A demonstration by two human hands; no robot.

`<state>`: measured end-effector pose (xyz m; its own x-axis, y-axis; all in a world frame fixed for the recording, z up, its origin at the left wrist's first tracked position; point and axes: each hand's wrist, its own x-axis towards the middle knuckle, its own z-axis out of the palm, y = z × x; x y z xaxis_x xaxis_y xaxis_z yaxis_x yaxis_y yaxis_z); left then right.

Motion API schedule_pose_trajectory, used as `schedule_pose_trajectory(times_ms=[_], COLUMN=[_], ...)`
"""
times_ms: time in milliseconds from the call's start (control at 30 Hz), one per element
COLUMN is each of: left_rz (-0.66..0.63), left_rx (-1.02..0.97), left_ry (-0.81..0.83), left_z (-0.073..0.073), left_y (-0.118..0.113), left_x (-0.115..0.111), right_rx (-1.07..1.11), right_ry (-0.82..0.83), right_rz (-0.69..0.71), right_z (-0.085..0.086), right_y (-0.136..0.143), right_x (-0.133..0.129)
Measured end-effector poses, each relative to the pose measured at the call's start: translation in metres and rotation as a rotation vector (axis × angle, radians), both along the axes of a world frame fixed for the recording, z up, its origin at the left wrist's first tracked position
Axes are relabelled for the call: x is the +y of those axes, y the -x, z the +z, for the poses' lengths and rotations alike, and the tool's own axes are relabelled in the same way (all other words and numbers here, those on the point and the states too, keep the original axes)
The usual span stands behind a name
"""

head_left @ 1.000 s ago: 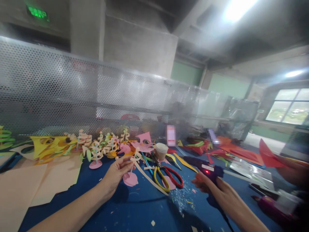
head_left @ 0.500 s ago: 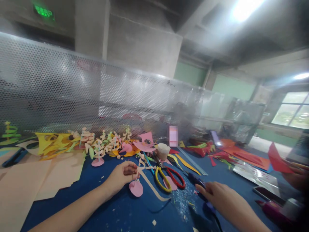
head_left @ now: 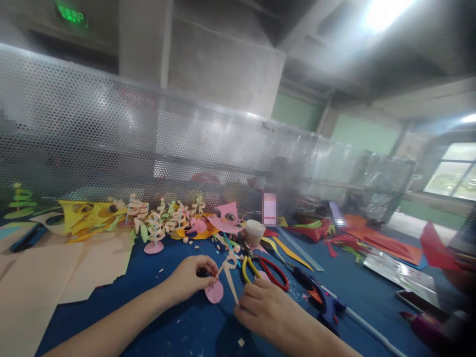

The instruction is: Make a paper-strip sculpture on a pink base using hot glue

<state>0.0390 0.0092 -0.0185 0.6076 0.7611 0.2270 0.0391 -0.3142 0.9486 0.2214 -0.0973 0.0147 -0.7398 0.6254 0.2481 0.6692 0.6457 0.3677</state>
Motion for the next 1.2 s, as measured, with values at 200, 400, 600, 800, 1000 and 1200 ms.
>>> schedule_pose_trajectory(times_ms=[200, 400, 600, 800, 1000, 1200], left_rz=[0.057, 0.005, -0.059, -0.122, -0.014, 0.081], left_rx=[0.032, -0.023, -0.112, -0.360, -0.324, -0.340], left_ry=[-0.106, -0.130, -0.006, 0.165, 0.212, 0.262], left_z=[0.003, 0.014, 0.019, 0.013, 0.022, 0.026], left_y=[0.002, 0.002, -0.003, -0.006, -0.003, -0.003], left_x=[-0.001, -0.009, -0.013, -0.004, -0.005, -0.007], right_rx=[-0.043, 0.432, 0.723, 1.059, 1.211, 1.174], right_ry=[0.007, 0.607, 1.037, 1.118, 1.017, 0.615], right_rz=[0.050, -0.177, -0.257, -0.348, -0.378, -0.461], right_z=[0.035, 0.072, 0.082, 0.052, 0.022, 0.024], right_y=[0.034, 0.049, 0.024, 0.001, 0.001, -0.007], right_x=[0.008, 0.041, 0.078, 0.088, 0.071, 0.062])
